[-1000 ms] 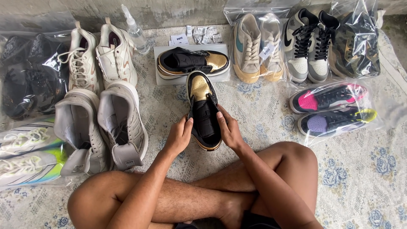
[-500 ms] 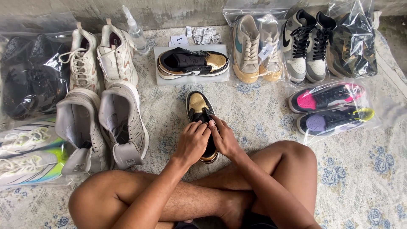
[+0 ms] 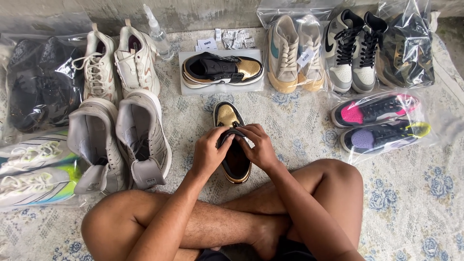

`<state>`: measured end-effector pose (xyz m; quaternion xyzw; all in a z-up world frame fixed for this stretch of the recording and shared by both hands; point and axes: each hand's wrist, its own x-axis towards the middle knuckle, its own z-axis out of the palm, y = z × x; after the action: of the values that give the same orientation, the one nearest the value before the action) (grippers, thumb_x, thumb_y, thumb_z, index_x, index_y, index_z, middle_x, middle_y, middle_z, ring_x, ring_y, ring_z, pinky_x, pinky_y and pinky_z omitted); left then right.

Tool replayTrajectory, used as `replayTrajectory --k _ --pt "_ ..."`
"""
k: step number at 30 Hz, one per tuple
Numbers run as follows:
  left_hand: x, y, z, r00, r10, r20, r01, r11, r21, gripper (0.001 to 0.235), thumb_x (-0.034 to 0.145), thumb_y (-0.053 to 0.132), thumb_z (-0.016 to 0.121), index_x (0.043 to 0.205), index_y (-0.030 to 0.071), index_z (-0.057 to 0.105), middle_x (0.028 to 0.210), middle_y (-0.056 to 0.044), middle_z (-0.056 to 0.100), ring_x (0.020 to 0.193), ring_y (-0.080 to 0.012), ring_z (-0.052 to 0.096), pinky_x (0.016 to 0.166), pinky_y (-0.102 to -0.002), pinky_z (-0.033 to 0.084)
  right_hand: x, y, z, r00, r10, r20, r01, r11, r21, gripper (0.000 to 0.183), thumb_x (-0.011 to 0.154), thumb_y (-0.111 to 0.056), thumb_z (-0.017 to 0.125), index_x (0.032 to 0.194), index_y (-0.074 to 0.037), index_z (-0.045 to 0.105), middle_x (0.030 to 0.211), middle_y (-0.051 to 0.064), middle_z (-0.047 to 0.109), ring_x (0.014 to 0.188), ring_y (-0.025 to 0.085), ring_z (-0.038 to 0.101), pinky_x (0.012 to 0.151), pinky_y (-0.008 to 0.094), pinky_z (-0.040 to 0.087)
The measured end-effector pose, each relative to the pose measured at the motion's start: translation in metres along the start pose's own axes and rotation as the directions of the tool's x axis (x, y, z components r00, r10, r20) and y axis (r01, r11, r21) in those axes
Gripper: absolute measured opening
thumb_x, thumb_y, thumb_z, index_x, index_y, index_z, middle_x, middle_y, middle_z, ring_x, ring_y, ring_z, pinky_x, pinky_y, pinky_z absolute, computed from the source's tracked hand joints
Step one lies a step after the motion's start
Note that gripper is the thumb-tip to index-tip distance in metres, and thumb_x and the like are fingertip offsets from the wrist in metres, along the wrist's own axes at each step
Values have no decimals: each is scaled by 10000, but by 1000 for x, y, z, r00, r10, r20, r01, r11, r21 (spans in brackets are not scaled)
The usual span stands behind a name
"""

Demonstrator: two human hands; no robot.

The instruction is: The person sits on a rug surrounded by various pairs of sneakers and focuses on a black and gold high-top sneaker. They remove the existing laces, inspect the shoe's interior and tongue, and then proceed to thread and tie a new pair of black laces through the eyelets.

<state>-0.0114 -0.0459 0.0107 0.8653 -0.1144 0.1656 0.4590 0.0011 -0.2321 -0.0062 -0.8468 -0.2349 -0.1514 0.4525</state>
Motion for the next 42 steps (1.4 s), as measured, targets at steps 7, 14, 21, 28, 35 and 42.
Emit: replayTrajectory --k 7,14,21,28,35,42 --pt "-1 -31 12 996 -33 87 33 999 9 150 944 233 725 1084 183 744 944 -35 759 948 -282 719 893 -447 516 4 -8 1 997 -19 -69 19 1000 -4 65 937 -47 696 982 -6 720 987 134 728 1031 363 670 905 444 552" --pt "2 -34 12 959 -275 68 283 937 -203 239 951 298 758 1007 66 750 880 -188 689 965 -414 704 872 -461 537 5 7 3 981 187 -48 -177 972 155 253 1010 -162 662 815 -1 663 964 170 706 1074 401 666 925 499 527" --pt "-1 -54 17 972 -208 106 220 968 -122 230 908 309 803 860 91 748 877 -83 716 1025 -315 678 922 -440 487 8 15 2 941 337 41 -333 892 305 319 1038 -212 642 787 -16 666 954 167 700 1024 368 664 929 480 502" --pt "7 -43 9 868 -440 230 495 802 -333 286 997 317 699 800 113 740 808 -61 701 909 -147 623 829 -341 494 15 34 9 899 422 116 -429 799 421 371 1059 -246 622 758 -36 674 959 121 701 996 227 631 940 428 484" --pt "16 -26 7 814 -502 291 577 755 -312 400 775 416 882 914 67 744 1137 -232 639 1259 -424 557 1088 -498 399 25 25 6 923 373 91 -381 859 342 367 1044 -218 642 732 -25 643 895 154 694 985 327 678 924 428 499" --pt "15 -45 10 799 -527 290 591 776 -220 361 959 420 745 931 61 758 1080 -201 662 1224 -390 598 1031 -470 466 30 26 4 903 409 132 -428 833 351 372 1047 -208 635 728 -17 637 954 160 697 1003 311 661 934 430 492"
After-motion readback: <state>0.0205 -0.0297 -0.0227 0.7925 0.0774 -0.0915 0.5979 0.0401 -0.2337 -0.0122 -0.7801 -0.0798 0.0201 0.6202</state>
